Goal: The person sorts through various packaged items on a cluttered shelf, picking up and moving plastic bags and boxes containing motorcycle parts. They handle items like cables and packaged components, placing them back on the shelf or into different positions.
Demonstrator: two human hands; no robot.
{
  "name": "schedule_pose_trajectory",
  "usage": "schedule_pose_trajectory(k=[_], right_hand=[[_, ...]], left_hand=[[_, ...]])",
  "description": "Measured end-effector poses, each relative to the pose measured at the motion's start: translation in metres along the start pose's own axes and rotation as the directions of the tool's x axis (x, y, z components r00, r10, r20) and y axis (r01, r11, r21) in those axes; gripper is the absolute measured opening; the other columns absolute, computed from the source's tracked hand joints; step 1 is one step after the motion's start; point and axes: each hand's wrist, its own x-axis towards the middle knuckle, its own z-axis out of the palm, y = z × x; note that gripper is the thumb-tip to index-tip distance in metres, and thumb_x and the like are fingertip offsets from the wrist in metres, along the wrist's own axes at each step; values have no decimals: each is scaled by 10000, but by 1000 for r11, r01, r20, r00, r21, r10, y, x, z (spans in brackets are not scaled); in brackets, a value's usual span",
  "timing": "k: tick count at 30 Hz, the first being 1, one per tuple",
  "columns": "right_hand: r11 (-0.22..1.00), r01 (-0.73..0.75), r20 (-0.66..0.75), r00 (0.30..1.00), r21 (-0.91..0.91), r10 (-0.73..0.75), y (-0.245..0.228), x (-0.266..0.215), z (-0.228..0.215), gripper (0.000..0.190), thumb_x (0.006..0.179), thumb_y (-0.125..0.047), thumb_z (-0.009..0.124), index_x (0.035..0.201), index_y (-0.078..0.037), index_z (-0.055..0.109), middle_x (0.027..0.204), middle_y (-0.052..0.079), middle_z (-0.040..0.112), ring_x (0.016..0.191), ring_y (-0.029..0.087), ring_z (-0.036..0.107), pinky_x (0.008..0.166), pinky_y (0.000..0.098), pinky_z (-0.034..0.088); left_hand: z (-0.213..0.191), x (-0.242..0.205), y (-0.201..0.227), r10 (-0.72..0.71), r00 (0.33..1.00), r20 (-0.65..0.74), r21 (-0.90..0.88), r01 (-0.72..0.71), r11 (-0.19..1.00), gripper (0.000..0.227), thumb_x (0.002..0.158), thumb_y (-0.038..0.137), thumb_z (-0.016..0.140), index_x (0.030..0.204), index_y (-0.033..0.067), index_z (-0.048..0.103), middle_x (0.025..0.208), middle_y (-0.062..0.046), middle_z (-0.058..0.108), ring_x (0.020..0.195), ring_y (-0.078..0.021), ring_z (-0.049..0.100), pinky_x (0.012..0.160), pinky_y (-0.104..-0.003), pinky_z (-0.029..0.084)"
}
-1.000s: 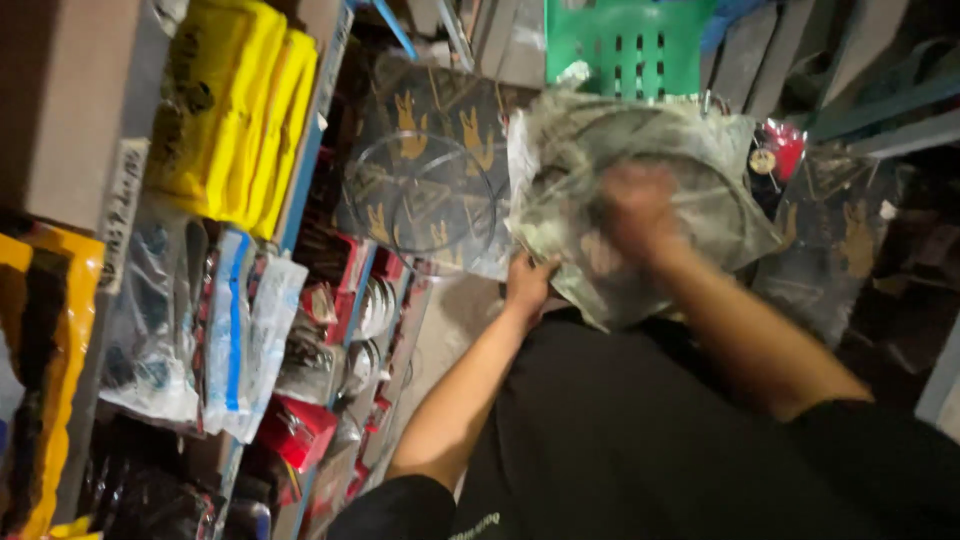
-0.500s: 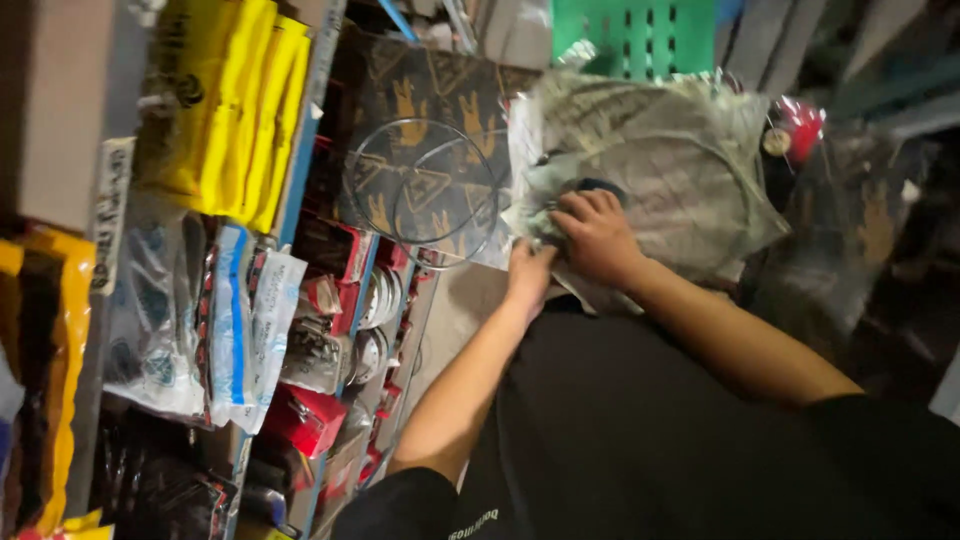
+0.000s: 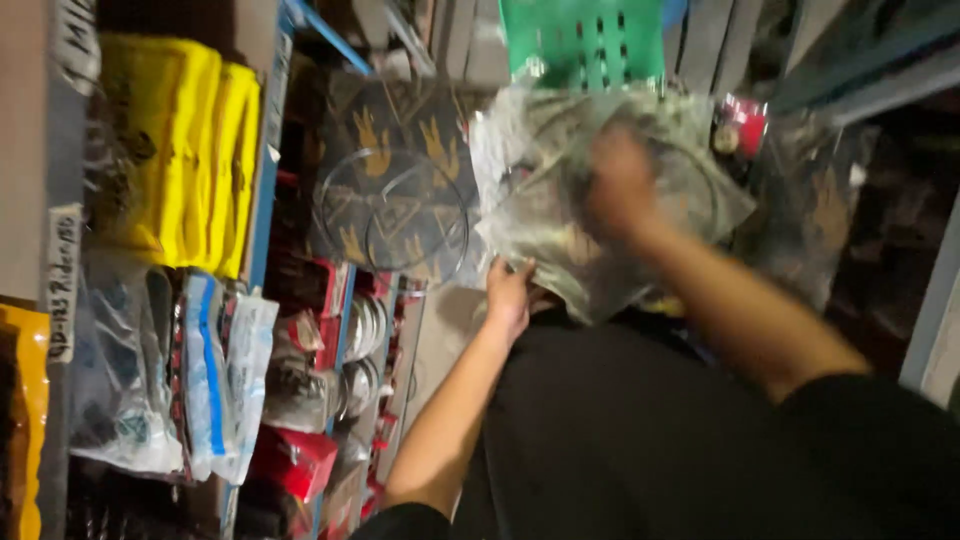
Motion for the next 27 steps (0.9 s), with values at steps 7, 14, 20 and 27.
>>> schedule_pose_trajectory(k=[7,14,20,27], right_hand=[[892,271,42,951,361,-306,-74,-59,-31,432,758,-355,754,1110,-107,716,1178,144,673,1122,358,645,996,457,498],[974,-73,11,997,-216,77,80,-67,-66,503,624,-135,766,1126,-121,785,1285,128,651,1209,324,598,1051,432,469],[674,-352,154,929,649,337,-37,-53,-115,209,926,-146,631,1077,-17,698,1134,236,626,1107,466,586,1008,505,423],[933,220,246,924,286,-294,-44,-103,-71,376,809,-197,658,1182,-187,699,1298,99,640,1247,327,616,1015,448,487]], left_hand=[[-14,13,-6,229,950,-212,343,-147,928,320,899,-3,627,1204,85,668,1042,-147,686,915,-285,680,707,-475,610],[-10,23,-7,107,964,-245,179,-64,982,386,977,98,683,1351,123,590,1231,-170,609,1000,-326,624,739,-610,601],[-1,29,-1,74,962,-265,149,-35,988,418,986,88,681,1383,160,571,1322,-171,556,1075,-391,593,812,-686,565],[-3,27,-2,70,962,-263,170,-26,985,433,1012,88,642,1419,184,532,1380,-170,530,1177,-410,580,888,-713,527]])
